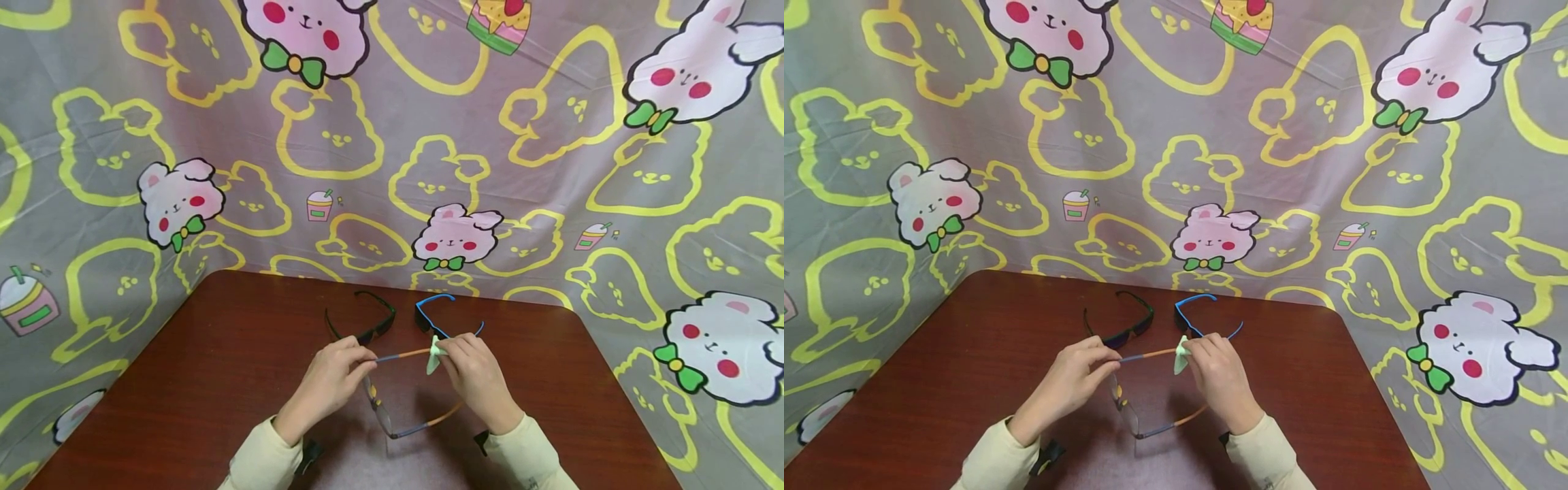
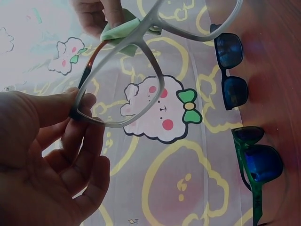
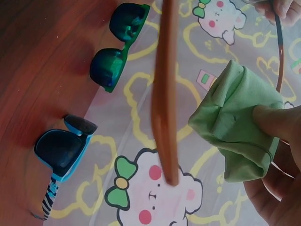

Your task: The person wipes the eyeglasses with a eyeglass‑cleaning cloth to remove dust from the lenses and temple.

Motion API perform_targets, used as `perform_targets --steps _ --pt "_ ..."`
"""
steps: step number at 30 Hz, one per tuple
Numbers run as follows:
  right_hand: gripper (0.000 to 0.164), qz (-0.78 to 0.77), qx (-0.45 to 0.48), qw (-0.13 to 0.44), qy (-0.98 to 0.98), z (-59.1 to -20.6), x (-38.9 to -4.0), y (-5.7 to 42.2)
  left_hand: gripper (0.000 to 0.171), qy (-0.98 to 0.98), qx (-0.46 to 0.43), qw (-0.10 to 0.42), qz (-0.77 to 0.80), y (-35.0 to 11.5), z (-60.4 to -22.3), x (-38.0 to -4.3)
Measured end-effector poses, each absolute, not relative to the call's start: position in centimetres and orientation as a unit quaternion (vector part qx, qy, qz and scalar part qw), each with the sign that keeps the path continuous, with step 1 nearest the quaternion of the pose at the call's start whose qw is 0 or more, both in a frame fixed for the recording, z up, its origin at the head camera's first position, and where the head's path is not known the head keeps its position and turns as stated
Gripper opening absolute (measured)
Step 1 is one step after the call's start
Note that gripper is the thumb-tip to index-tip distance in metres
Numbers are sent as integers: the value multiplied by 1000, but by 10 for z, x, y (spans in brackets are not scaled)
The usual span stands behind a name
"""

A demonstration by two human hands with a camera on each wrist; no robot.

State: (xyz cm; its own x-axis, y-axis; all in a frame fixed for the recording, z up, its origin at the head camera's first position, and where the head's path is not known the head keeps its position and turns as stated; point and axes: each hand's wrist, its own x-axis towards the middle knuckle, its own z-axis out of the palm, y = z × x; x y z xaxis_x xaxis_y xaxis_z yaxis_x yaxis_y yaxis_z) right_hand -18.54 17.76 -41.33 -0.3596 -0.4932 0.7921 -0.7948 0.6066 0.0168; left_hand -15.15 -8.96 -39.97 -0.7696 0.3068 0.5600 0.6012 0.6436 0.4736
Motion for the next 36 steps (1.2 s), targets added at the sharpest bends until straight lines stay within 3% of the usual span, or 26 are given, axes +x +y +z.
perform_targets --steps 19,29,36 --pt "27 193 387 380 -818 -410 -186 189 5 -882 -240 217 -344 -97 -401 -154" --pt "33 226 317 444 -807 -401 -186 209 4 -887 -193 220 -356 -120 -396 -155" --pt "30 224 280 436 -825 -408 -183 221 5 -902 -141 220 -344 -152 -394 -160"
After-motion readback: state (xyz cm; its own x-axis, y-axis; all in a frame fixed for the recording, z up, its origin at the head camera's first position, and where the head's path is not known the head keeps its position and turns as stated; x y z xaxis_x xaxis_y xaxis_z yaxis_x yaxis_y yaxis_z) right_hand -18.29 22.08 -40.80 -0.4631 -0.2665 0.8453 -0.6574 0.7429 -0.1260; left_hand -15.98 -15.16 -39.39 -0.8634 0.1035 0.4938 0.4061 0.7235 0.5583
